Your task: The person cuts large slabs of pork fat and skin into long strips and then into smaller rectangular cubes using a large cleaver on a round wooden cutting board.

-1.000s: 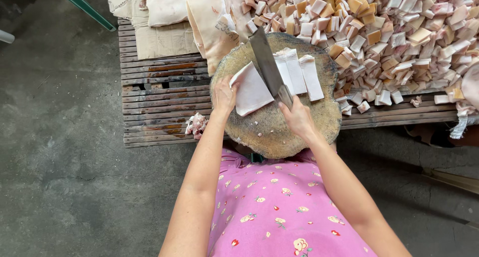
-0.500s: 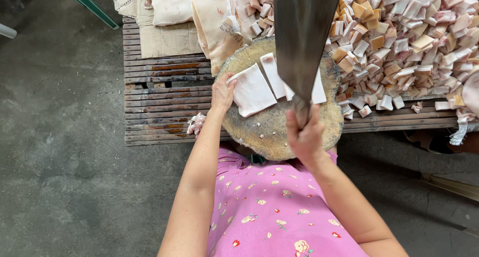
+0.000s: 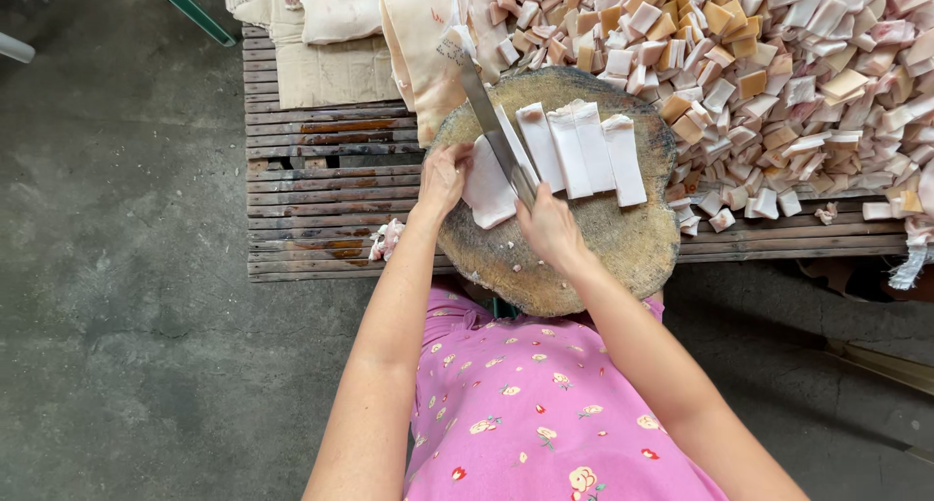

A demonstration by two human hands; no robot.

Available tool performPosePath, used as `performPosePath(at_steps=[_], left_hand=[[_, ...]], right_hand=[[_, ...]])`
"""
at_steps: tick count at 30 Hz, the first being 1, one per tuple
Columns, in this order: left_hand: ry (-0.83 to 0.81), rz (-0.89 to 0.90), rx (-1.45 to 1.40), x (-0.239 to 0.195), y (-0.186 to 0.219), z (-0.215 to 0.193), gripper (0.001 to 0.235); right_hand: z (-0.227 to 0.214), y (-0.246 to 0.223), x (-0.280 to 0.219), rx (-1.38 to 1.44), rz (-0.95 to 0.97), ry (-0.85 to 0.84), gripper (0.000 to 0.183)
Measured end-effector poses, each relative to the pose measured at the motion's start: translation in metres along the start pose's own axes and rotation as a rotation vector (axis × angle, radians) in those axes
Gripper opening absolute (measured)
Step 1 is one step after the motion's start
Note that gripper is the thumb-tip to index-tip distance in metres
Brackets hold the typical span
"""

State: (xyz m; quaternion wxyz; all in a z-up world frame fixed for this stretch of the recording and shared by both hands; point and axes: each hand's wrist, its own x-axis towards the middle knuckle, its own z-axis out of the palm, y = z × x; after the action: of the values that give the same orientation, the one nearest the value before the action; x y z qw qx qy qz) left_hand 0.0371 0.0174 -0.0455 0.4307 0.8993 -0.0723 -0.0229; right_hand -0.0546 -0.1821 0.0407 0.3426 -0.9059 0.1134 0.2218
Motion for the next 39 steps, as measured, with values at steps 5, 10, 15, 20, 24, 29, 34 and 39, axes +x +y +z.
performPosePath(at_steps=[5, 10, 15, 20, 24, 29, 34, 39], left_hand=[[0.059, -0.026, -0.024, -0.006, -0.001, 0.002, 0.029], [0.077, 0.18, -0.006, -0.005, -0.003, -0.01, 0.035], [-0.024, -0.276, -0.267, -0.013, 0.005, -0.049, 0.042], [0.14, -0.217, -0.255, -0.015, -0.005, -0.075, 0.035], [0.051, -0.093, -0.088, -0.007, -0.015, -0.048, 0.034], [0.06, 0.037, -0.052, -0.003, -0.024, -0.009, 0.027], [0.057, 0.017, -0.11, 0.0, -0.029, -0.004, 0.025], [0.091, 0.031, -0.069, -0.005, -0.015, -0.007, 0.032]], right_hand=[[-0.022, -0.008, -0.008, 0.117, -0.005, 0.005, 0.041], [-0.043, 0.007, -0.077, 0.082, -0.015, 0.062, 0.039], [-0.054, -0.006, -0.112, 0.165, -0.313, 0.296, 0.04], [-0.016, -0.004, -0.112, 0.297, -0.507, 0.459, 0.038], [0.029, 0.013, -0.083, -0.123, -0.192, 0.164, 0.037], [0.038, 0.026, -0.069, -0.086, -0.094, 0.095, 0.039], [0.028, -0.007, -0.032, -0.038, -0.039, 0.013, 0.041], [0.018, -0.042, 0.013, 0.006, -0.105, 0.045, 0.043]])
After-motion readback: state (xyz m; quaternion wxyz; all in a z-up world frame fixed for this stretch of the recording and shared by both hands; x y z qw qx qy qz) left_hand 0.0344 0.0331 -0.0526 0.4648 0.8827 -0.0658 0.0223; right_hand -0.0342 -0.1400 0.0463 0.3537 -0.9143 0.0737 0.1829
